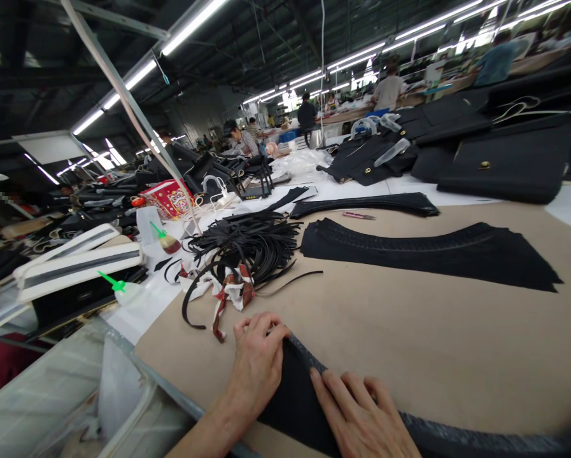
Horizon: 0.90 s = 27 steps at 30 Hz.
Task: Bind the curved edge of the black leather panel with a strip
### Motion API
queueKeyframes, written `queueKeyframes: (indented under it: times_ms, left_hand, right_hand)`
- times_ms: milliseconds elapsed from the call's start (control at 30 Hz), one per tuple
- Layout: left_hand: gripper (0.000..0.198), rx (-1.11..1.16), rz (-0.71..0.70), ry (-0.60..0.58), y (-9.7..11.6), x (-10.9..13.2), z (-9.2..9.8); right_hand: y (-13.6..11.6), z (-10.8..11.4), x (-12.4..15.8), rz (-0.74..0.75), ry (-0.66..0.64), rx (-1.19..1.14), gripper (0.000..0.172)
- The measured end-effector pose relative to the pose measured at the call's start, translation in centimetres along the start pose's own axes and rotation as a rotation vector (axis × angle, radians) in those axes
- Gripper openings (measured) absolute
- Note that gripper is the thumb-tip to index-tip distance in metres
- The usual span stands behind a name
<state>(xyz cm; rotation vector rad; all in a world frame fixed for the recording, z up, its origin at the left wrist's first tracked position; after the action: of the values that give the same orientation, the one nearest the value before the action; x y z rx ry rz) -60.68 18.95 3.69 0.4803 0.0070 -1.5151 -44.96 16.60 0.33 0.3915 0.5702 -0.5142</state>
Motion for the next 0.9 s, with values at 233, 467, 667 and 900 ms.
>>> queueKeyframes:
  times_ms: [233, 467, 667, 900]
  left_hand:
    - [0.017, 0.138, 0.063, -0.081, 0.9, -0.5, 0.8]
    - [0.013, 0.347, 0.226, -0.175, -0.9, -1.0, -0.9]
    - [0.012, 0.374, 0.299, -0.175, -1.8, -1.4, -2.1]
    - [0.012, 0.423, 0.359, -0.210, -2.3, -1.9, -2.3]
  right_hand:
    - [0.2, 0.3, 0.1, -0.018, 0.017, -0.013, 0.035]
    - [0.1, 0.0, 0.2, 0.000, -0.037, 0.004, 0.031]
    - [0.3, -0.4, 0.5, -0.020, -0.054, -0.031, 0.031]
    - [0.4, -1.0, 0.9, -0.023, -0.090, -0.060, 0.034]
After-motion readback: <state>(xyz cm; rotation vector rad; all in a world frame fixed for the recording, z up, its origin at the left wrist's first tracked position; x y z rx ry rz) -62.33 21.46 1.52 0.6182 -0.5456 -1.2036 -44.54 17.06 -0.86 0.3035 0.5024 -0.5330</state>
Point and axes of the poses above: each hand's wrist, its own x-axis away from the middle knuckle, its own z-axis out of the back of the hand, y = z × x, the point moved 6 cm from there along -x, towards the middle knuckle, and after that the axes turned 4 degrees about z, right-handed, at the moved point
